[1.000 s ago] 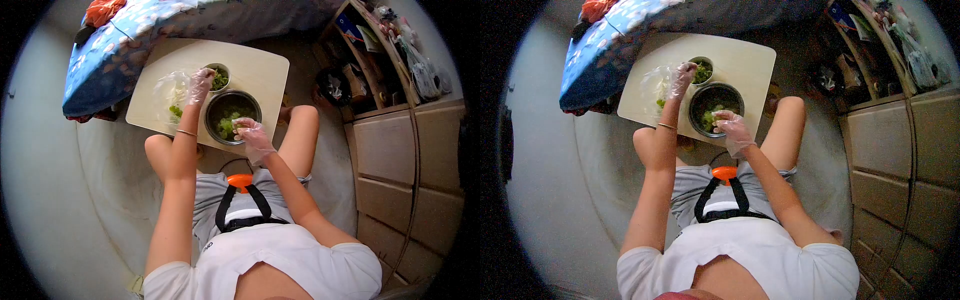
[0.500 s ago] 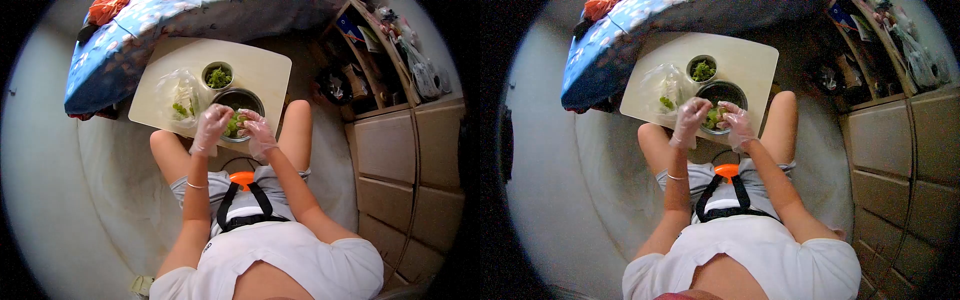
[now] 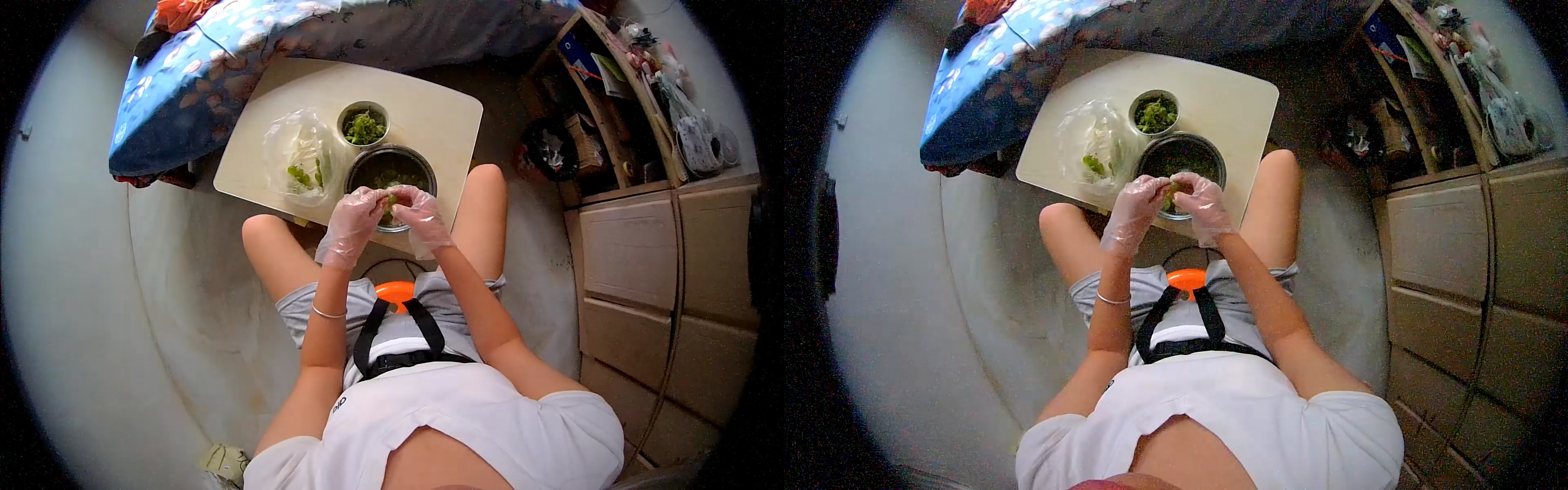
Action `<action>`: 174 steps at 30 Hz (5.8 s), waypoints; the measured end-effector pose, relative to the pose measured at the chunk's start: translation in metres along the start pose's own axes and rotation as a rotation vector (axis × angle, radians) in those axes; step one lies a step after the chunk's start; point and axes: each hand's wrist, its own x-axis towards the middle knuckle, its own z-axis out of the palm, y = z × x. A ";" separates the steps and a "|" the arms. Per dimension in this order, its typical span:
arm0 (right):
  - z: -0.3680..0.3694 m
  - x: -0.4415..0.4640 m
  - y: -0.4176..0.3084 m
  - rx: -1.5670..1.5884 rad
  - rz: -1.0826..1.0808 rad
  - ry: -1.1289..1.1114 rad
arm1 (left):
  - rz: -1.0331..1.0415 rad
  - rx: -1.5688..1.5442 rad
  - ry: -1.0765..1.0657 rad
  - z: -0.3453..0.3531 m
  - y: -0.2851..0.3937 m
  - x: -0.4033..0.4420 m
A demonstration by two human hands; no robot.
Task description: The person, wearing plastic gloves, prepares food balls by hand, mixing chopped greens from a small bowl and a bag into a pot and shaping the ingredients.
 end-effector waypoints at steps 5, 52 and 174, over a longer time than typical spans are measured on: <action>0.003 -0.004 -0.002 -0.230 -0.199 -0.040 | 0.051 0.178 -0.010 0.002 0.000 -0.007; 0.011 0.003 -0.006 0.085 -0.072 0.066 | -0.402 -0.426 0.167 0.017 0.003 -0.007; -0.002 0.000 -0.023 1.111 0.426 -0.181 | -0.587 -0.899 0.218 0.013 -0.042 -0.004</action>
